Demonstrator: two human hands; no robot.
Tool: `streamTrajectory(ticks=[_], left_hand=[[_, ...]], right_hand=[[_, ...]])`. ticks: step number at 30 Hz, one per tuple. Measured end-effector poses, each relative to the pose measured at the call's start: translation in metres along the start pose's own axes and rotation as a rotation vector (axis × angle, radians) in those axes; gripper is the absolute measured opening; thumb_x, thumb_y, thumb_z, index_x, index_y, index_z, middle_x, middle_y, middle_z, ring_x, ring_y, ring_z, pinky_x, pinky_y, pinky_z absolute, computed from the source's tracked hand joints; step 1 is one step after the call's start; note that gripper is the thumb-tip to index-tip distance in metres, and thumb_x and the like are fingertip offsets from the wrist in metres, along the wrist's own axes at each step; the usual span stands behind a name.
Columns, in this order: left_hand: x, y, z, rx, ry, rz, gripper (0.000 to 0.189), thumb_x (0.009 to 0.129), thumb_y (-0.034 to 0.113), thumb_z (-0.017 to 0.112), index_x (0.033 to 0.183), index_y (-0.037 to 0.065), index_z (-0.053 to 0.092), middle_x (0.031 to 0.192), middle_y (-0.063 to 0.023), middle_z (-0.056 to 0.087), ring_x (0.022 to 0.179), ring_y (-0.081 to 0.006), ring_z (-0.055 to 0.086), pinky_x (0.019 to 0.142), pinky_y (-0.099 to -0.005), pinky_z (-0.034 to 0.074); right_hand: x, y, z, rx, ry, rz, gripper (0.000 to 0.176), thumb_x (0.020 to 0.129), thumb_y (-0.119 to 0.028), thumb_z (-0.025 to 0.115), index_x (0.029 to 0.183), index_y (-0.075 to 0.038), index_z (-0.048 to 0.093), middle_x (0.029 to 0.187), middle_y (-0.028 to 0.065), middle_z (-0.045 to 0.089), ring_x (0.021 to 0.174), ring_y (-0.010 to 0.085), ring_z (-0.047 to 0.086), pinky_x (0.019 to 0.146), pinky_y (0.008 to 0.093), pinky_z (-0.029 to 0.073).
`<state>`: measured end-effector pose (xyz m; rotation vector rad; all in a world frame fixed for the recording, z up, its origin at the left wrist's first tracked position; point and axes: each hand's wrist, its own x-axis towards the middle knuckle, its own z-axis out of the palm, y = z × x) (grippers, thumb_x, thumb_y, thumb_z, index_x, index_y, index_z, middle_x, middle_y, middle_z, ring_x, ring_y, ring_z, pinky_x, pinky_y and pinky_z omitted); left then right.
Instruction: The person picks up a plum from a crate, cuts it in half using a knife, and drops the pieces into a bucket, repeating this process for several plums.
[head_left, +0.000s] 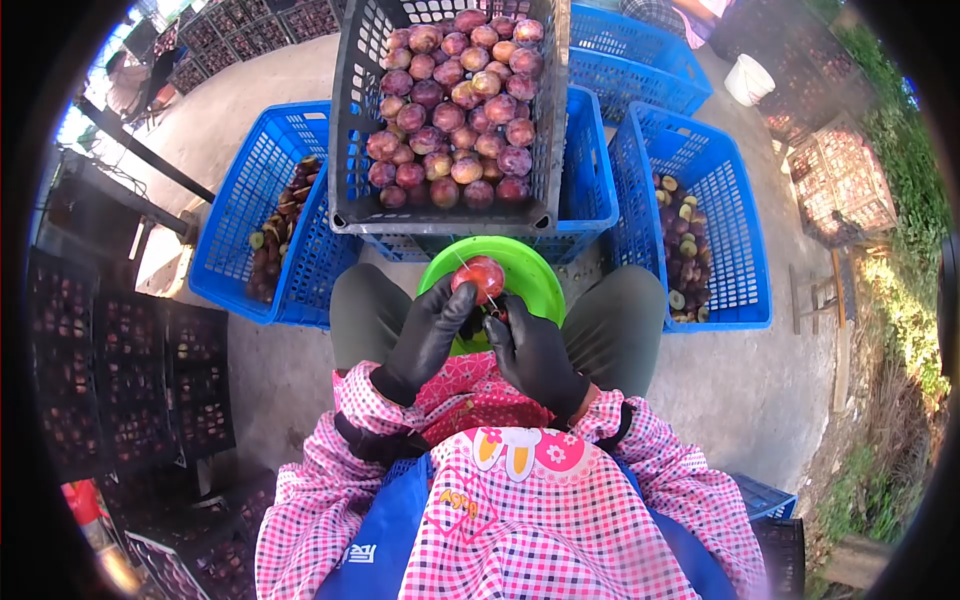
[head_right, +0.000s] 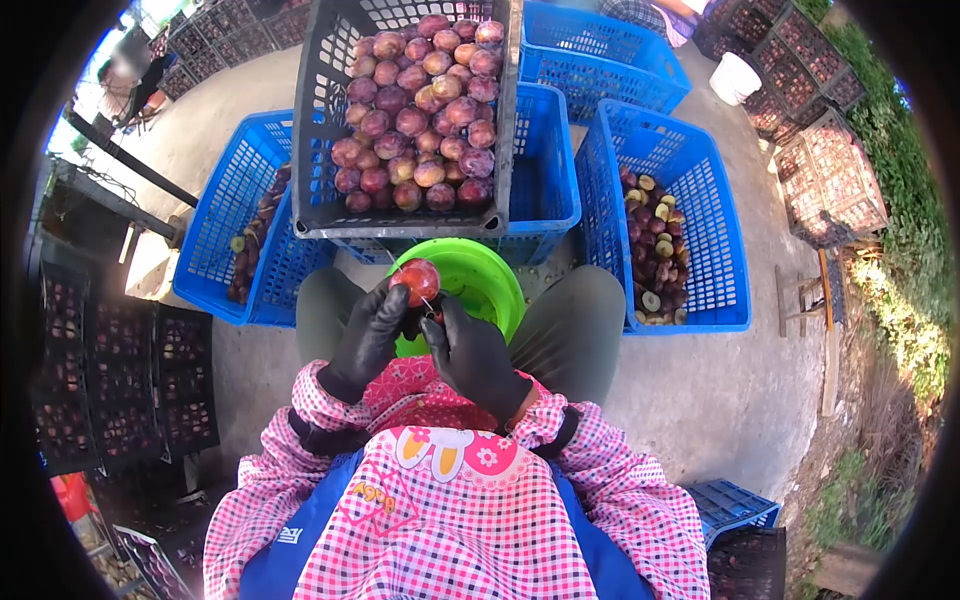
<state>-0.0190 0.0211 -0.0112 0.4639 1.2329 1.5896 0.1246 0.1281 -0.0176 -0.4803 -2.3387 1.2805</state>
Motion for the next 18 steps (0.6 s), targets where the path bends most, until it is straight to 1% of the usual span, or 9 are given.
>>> streamTrajectory(ticks=[4,6,7,8,10,11,13,17,18], left_hand=[[0.002,-0.011,0.008,0.176,0.079,0.237,0.05,0.095,0.018,0.066,0.138,-0.001,0.048,0.125,-0.0111,0.062,0.112,-0.0178,0.06,0.098,-0.0334,0.048],[0.002,-0.003,0.003,0.709,0.1,0.427,0.05,0.095,0.02,0.067,0.137,0.0,0.049,0.125,-0.0111,0.062,0.114,-0.0186,0.059,0.099,-0.0336,0.047],[0.005,-0.003,-0.002,0.709,0.095,0.429,0.05,0.095,0.02,0.067,0.137,0.0,0.049,0.125,-0.0111,0.062,0.114,-0.0186,0.059,0.099,-0.0336,0.047],[0.01,-0.007,-0.01,0.685,0.103,0.41,0.05,0.095,0.021,0.067,0.137,0.0,0.049,0.125,-0.0102,0.062,0.115,-0.019,0.059,0.1,-0.0337,0.046],[0.02,-0.018,-0.016,0.321,0.132,0.37,0.05,0.097,0.028,0.064,0.136,0.0,0.05,0.121,-0.009,0.063,0.107,-0.0195,0.062,0.096,-0.0327,0.048],[0.02,-0.019,-0.02,0.322,0.132,0.373,0.05,0.097,0.028,0.064,0.136,0.0,0.05,0.121,-0.009,0.063,0.107,-0.0195,0.062,0.096,-0.0327,0.048],[0.006,-0.018,-0.023,0.021,0.002,0.076,0.053,0.101,0.037,0.057,0.137,-0.001,0.049,0.118,-0.008,0.063,0.095,-0.0158,0.062,0.087,-0.0305,0.049],[0.0,-0.019,-0.004,-0.251,-0.221,-0.072,0.051,0.103,0.041,0.05,0.133,-0.001,0.05,0.114,-0.0087,0.062,0.085,-0.013,0.059,0.08,-0.0287,0.049],[-0.001,-0.018,-0.002,-0.171,-0.167,-0.084,0.044,0.104,0.039,0.048,0.126,0.001,0.052,0.111,-0.01,0.063,0.088,-0.0162,0.062,0.08,-0.0315,0.051]], right_hand=[[-0.001,0.008,0.002,0.218,-0.09,0.14,0.024,0.097,-0.021,0.058,0.109,-0.001,0.053,0.075,0.0217,0.063,0.067,0.0417,0.063,0.056,0.0482,0.046],[0.002,0.019,-0.001,0.376,-0.206,0.259,0.026,0.097,-0.023,0.059,0.109,-0.001,0.053,0.076,0.0204,0.063,0.066,0.0393,0.064,0.056,0.0461,0.047],[0.003,0.022,-0.003,0.536,-0.324,0.376,0.028,0.098,-0.026,0.06,0.11,-0.002,0.053,0.077,0.0191,0.064,0.066,0.0369,0.065,0.056,0.044,0.047],[0.006,0.008,-0.012,0.536,-0.322,0.376,0.028,0.098,-0.026,0.06,0.11,-0.002,0.053,0.077,0.0191,0.064,0.066,0.0369,0.065,0.056,0.044,0.047],[0.01,-0.02,-0.03,-0.065,0.025,-0.048,0.033,0.097,-0.03,0.062,0.11,-0.002,0.054,0.078,0.0162,0.064,0.066,0.0314,0.066,0.058,0.04,0.049],[0.017,-0.016,-0.033,-0.065,0.025,-0.051,0.033,0.097,-0.03,0.062,0.11,-0.002,0.054,0.078,0.0162,0.064,0.066,0.0314,0.066,0.058,0.04,0.049],[0.027,-0.004,-0.036,0.181,0.229,0.036,0.042,0.092,-0.037,0.07,0.11,-0.002,0.055,0.083,0.0148,0.065,0.07,0.0291,0.067,0.061,0.0375,0.051],[0.044,0.007,-0.034,-0.006,-0.104,-0.067,0.064,0.075,-0.048,0.083,0.111,-0.002,0.057,0.094,0.0164,0.067,0.076,0.0318,0.069,0.066,0.0389,0.052],[0.04,0.006,-0.035,0.022,-0.159,0.097,0.067,0.073,-0.049,0.084,0.111,-0.001,0.057,0.092,0.0171,0.067,0.076,0.0319,0.069,0.068,0.0396,0.053]])
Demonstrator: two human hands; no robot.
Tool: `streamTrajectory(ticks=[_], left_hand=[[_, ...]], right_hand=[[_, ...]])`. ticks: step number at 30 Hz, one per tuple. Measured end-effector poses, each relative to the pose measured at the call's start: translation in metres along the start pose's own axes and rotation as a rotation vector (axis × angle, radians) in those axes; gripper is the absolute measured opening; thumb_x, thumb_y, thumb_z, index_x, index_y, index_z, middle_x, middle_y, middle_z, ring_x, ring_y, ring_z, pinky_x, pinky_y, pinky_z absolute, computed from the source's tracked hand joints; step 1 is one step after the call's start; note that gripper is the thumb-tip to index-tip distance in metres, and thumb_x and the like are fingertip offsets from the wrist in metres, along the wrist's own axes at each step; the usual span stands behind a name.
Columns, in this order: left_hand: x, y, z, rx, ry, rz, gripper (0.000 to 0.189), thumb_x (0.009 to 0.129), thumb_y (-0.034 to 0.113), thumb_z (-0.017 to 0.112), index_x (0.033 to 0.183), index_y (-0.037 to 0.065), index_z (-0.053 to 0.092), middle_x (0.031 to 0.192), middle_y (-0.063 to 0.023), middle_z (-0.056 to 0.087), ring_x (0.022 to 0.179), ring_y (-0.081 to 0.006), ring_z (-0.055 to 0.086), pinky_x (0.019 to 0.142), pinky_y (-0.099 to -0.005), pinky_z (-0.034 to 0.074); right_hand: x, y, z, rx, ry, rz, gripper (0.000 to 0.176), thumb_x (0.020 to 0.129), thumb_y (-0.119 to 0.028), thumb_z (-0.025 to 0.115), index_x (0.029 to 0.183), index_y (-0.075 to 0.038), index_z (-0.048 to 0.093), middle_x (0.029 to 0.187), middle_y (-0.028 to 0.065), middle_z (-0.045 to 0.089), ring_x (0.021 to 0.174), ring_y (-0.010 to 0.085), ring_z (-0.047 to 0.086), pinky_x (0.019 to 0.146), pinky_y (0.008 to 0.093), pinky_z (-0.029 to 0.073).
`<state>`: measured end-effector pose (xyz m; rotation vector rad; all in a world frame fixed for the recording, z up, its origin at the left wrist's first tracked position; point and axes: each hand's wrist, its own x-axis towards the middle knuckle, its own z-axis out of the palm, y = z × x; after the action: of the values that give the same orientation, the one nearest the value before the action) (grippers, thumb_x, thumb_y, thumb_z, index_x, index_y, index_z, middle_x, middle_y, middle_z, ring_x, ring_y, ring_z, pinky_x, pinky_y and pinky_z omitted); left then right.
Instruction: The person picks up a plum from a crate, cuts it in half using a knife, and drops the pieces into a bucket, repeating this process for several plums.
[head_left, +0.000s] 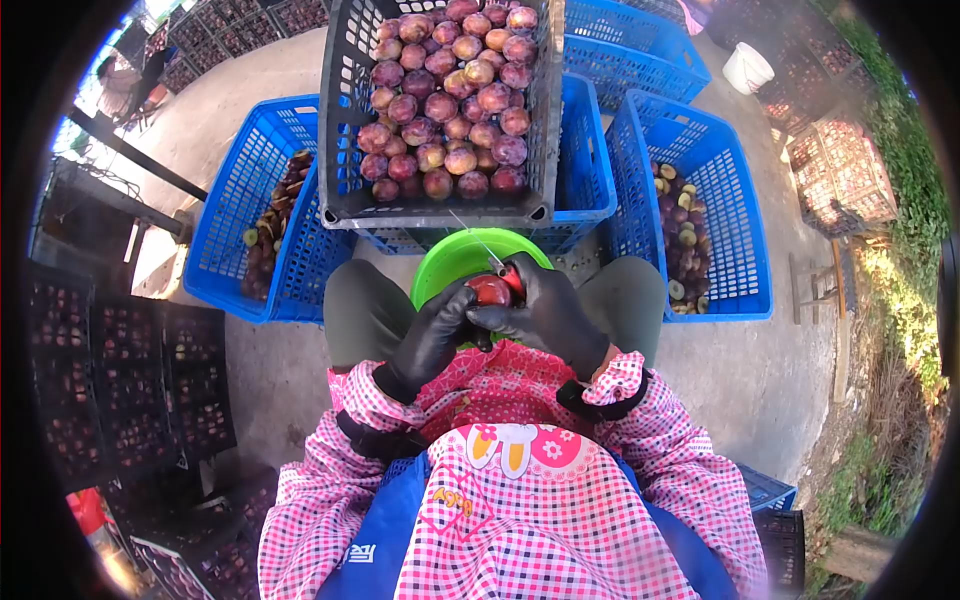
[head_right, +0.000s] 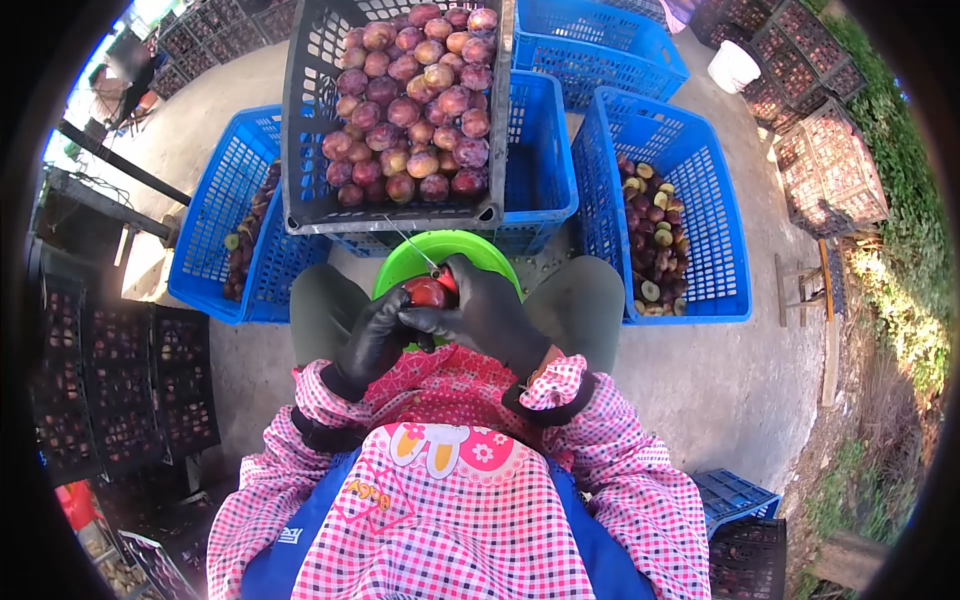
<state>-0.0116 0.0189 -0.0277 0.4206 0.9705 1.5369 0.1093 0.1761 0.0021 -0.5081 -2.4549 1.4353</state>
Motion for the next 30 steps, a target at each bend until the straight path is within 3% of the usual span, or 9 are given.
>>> streamTrajectory(ticks=[7,9,10,13,17,18,21,23,30], left_hand=[[0.018,-0.016,0.018,0.862,0.331,0.596,0.044,0.106,0.043,0.041,0.116,0.002,0.053,0.097,-0.0082,0.063,0.087,-0.0164,0.064,0.079,-0.0326,0.054],[0.029,-0.028,0.033,-0.245,0.358,0.227,0.043,0.107,0.042,0.038,0.113,0.003,0.055,0.091,-0.0054,0.063,0.077,-0.0146,0.064,0.072,-0.032,0.054],[0.029,-0.041,0.007,-0.435,0.108,0.127,0.041,0.107,0.035,0.042,0.129,0.002,0.05,0.118,-0.0088,0.062,0.1,-0.013,0.063,0.084,-0.0287,0.053],[0.014,-0.033,0.007,-0.074,0.022,-0.01,0.04,0.106,0.033,0.043,0.131,0.003,0.05,0.119,-0.0079,0.061,0.104,-0.0157,0.064,0.086,-0.0269,0.052],[0.009,-0.026,0.007,-0.505,-0.194,-0.422,0.031,0.105,0.034,0.042,0.108,0.008,0.057,0.075,-0.0002,0.056,0.055,-0.0094,0.05,0.048,-0.0229,0.038],[0.01,-0.031,0.018,-0.424,-0.007,-0.441,0.035,0.104,0.039,0.04,0.097,0.009,0.056,0.058,0.0042,0.042,0.042,-0.0066,0.032,0.041,-0.0242,0.023],[0.031,-0.011,0.015,-0.441,-0.292,-0.354,0.04,0.105,0.046,0.035,0.103,0.011,0.056,0.06,0.0046,0.042,0.045,-0.0052,0.036,0.043,-0.0227,0.025],[0.027,0.002,0.028,-0.138,-0.112,-0.207,0.047,0.104,0.052,0.033,0.099,0.009,0.054,0.055,0.0027,0.036,0.043,-0.0078,0.034,0.042,-0.0245,0.025],[0.032,-0.007,0.007,-0.569,-0.026,-0.343,0.054,0.1,0.061,0.038,0.104,0.011,0.058,0.063,-0.0039,0.05,0.048,-0.014,0.043,0.042,-0.0289,0.03]], right_hand=[[-0.002,0.0,0.016,0.116,0.174,-0.018,0.061,0.071,-0.046,0.085,0.104,0.0,0.06,0.086,0.0164,0.067,0.075,0.0322,0.069,0.068,0.0402,0.054],[-0.003,-0.013,0.012,-0.106,0.311,-0.148,0.054,0.067,-0.036,0.087,0.101,-0.001,0.063,0.081,0.0161,0.068,0.072,0.031,0.071,0.067,0.0395,0.055],[-0.003,-0.016,0.009,-0.105,0.307,-0.142,0.054,0.067,-0.036,0.087,0.101,-0.001,0.063,0.081,0.0161,0.068,0.072,0.031,0.071,0.067,0.0395,0.055],[0.002,-0.011,-0.003,-0.252,0.293,-0.352,0.046,0.067,-0.035,0.087,0.094,-0.005,0.065,0.074,0.0125,0.067,0.064,0.031,0.068,0.061,0.04,0.054],[0.006,-0.004,-0.018,-0.369,-0.044,-0.588,0.04,0.07,-0.044,0.08,0.08,-0.011,0.061,0.071,0.0088,0.063,0.065,0.0314,0.064,0.061,0.0403,0.051],[0.006,-0.001,-0.021,-0.296,-0.063,-0.537,0.039,0.072,-0.043,0.08,0.082,-0.01,0.062,0.07,0.0089,0.062,0.064,0.0282,0.065,0.061,0.0392,0.051],[0.011,0.023,-0.018,0.604,-0.019,0.087,0.032,0.092,-0.031,0.066,0.111,-0.006,0.061,0.086,0.0033,0.062,0.07,0.0101,0.06,0.061,0.0284,0.05],[0.009,0.029,-0.017,1.02,0.004,0.164,0.037,0.097,-0.028,0.057,0.124,-0.003,0.056,0.095,0.0028,0.063,0.073,0.0107,0.061,0.061,0.0243,0.049],[-0.005,0.034,-0.023,1.11,-0.069,0.162,0.046,0.098,-0.034,0.052,0.132,-0.003,0.051,0.097,0.0029,0.063,0.081,0.0084,0.062,0.053,0.0215,0.046]])
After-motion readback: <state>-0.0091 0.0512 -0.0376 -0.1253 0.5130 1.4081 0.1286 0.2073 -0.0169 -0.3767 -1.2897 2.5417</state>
